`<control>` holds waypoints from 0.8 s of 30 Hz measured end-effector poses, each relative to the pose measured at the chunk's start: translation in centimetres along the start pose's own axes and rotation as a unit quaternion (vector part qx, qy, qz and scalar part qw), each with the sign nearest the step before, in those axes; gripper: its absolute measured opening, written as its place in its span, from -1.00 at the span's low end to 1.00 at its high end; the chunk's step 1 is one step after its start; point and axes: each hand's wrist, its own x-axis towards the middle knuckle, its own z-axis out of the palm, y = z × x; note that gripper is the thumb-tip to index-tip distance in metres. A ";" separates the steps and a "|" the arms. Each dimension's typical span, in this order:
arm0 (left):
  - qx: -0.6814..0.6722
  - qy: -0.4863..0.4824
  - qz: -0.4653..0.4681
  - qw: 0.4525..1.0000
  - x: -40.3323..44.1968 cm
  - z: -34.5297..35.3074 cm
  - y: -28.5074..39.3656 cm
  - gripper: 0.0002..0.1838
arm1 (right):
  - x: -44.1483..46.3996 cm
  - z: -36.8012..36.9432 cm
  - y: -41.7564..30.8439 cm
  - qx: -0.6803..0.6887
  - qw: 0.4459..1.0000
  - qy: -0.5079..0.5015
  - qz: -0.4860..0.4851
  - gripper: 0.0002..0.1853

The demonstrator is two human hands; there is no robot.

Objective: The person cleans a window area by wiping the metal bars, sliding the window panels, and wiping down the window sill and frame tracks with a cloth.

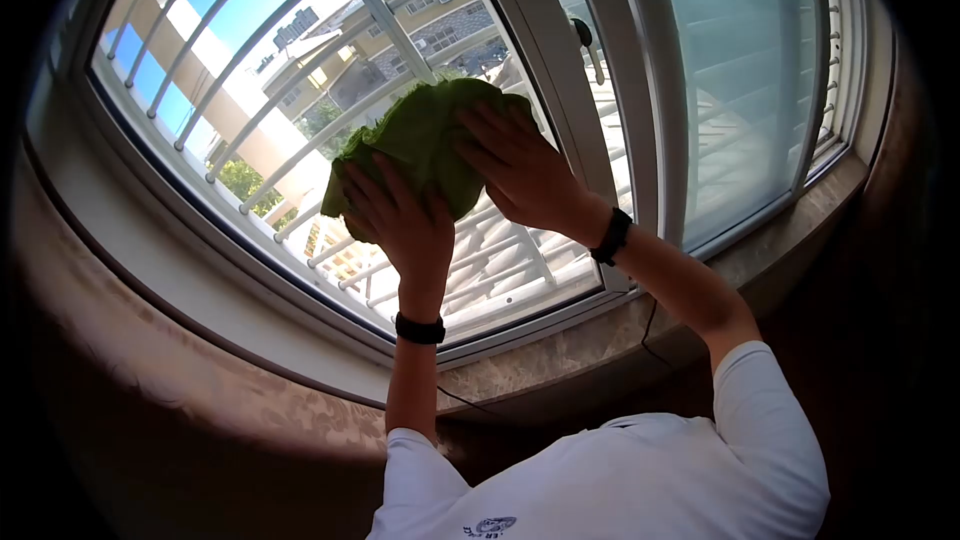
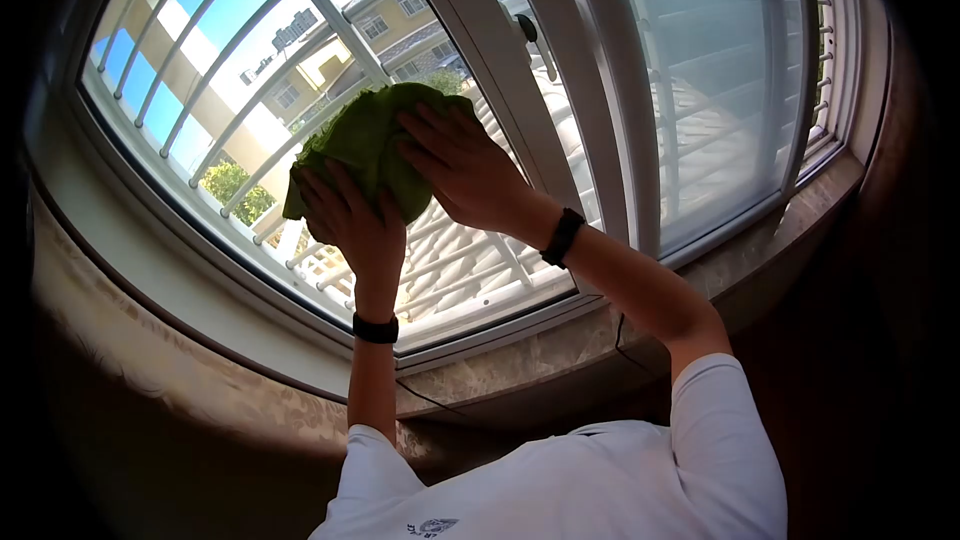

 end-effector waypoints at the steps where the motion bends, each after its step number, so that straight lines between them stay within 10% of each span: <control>1: 0.023 -0.003 -0.003 1.000 -0.2 1.1 -0.5 -0.17 | 0.0 0.3 0.3 -0.036 0.999 -0.026 -0.011 -0.40; 9: 0.072 -0.032 0.023 0.997 4.3 0.1 -4.1 -0.32 | 3.5 -0.9 1.6 -0.101 0.994 0.002 -0.036 -0.34; 15: 0.043 0.174 0.141 0.974 19.8 -3.5 -7.0 -0.36 | 17.2 -0.2 2.1 -0.056 0.979 0.166 -0.101 -0.48; 24: 0.052 -0.015 0.275 0.960 11.6 -4.0 -7.2 -0.43 | 8.1 -4.2 3.0 -0.074 0.986 -0.081 -0.126 -0.44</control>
